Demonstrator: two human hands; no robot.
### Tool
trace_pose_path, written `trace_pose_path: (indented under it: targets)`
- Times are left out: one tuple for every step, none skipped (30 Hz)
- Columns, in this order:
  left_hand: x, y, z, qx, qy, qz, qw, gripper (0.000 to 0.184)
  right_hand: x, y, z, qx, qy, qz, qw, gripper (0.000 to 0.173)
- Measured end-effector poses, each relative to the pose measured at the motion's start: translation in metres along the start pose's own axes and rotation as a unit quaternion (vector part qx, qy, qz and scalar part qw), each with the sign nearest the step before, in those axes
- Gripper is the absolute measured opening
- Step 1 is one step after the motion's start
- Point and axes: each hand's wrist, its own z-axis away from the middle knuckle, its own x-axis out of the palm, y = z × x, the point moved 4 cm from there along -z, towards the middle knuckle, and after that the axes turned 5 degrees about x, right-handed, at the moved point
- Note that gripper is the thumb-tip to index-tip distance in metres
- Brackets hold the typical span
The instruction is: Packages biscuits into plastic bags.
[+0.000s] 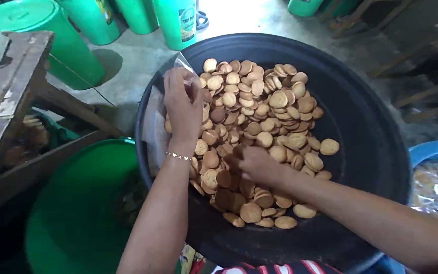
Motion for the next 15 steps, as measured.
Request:
trace_pose_path:
  targets:
    - [0.002,0.002,0.0,0.0,-0.006,0.0,1.0,0.02,0.004,-0.018,0.002,-0.011,-0.006,0.008,1.0,0.048]
    - [0.004,0.003,0.0,0.003,-0.01,-0.002,1.0,0.02,0.009,-0.028,0.002,0.0,-0.019,0.017,1.0,0.044]
    - [0.006,0.004,0.0,0.001,-0.019,-0.008,1.0,0.021,0.014,-0.034,0.0,0.02,-0.032,0.016,0.999,0.047]
    - [0.007,0.005,0.0,-0.002,-0.032,-0.014,0.999,0.022,0.016,-0.039,-0.003,0.04,-0.041,0.007,0.998,0.053]
    - [0.009,0.005,0.0,-0.004,-0.043,-0.02,0.999,0.023,0.016,-0.043,-0.006,0.057,-0.055,-0.002,0.997,0.054]
    - [0.012,0.004,0.001,-0.002,-0.054,-0.027,0.998,0.023,0.014,-0.046,-0.008,0.075,-0.077,-0.01,0.994,0.051]
    - [0.014,0.003,0.001,0.0,-0.073,-0.04,0.997,0.025,0.01,-0.046,-0.009,0.096,-0.107,-0.018,0.989,0.049]
    - [0.016,0.004,0.002,0.001,-0.098,-0.052,0.994,0.028,0.002,-0.043,-0.009,0.118,-0.135,-0.04,0.983,0.052]
    - [0.017,0.004,0.003,0.0,-0.129,-0.064,0.99,0.031,-0.009,-0.037,-0.006,0.142,-0.148,-0.086,0.975,0.057]
    - [0.019,0.005,0.006,-0.007,-0.174,-0.073,0.982,0.035,-0.02,-0.027,0.0,0.156,-0.129,-0.16,0.966,0.055]
    - [0.02,0.007,0.011,-0.015,-0.229,-0.078,0.97,0.037,-0.029,-0.014,0.009,0.158,-0.092,-0.262,0.948,0.055]
    - [0.026,0.005,0.015,-0.021,-0.286,-0.081,0.955,0.034,-0.036,-0.002,0.019,0.153,-0.061,-0.387,0.907,0.053]
    - [0.035,0.002,0.019,-0.028,-0.356,-0.083,0.93,0.03,-0.041,0.01,0.029,0.137,-0.025,-0.509,0.849,0.05]
    - [0.046,0.0,0.024,-0.028,-0.431,-0.082,0.898,0.026,-0.045,0.018,0.036,0.119,0.009,-0.617,0.778,0.051]
    - [0.055,0.002,0.031,-0.025,-0.498,-0.075,0.864,0.026,-0.048,0.024,0.041,0.1,0.035,-0.69,0.716,0.056]
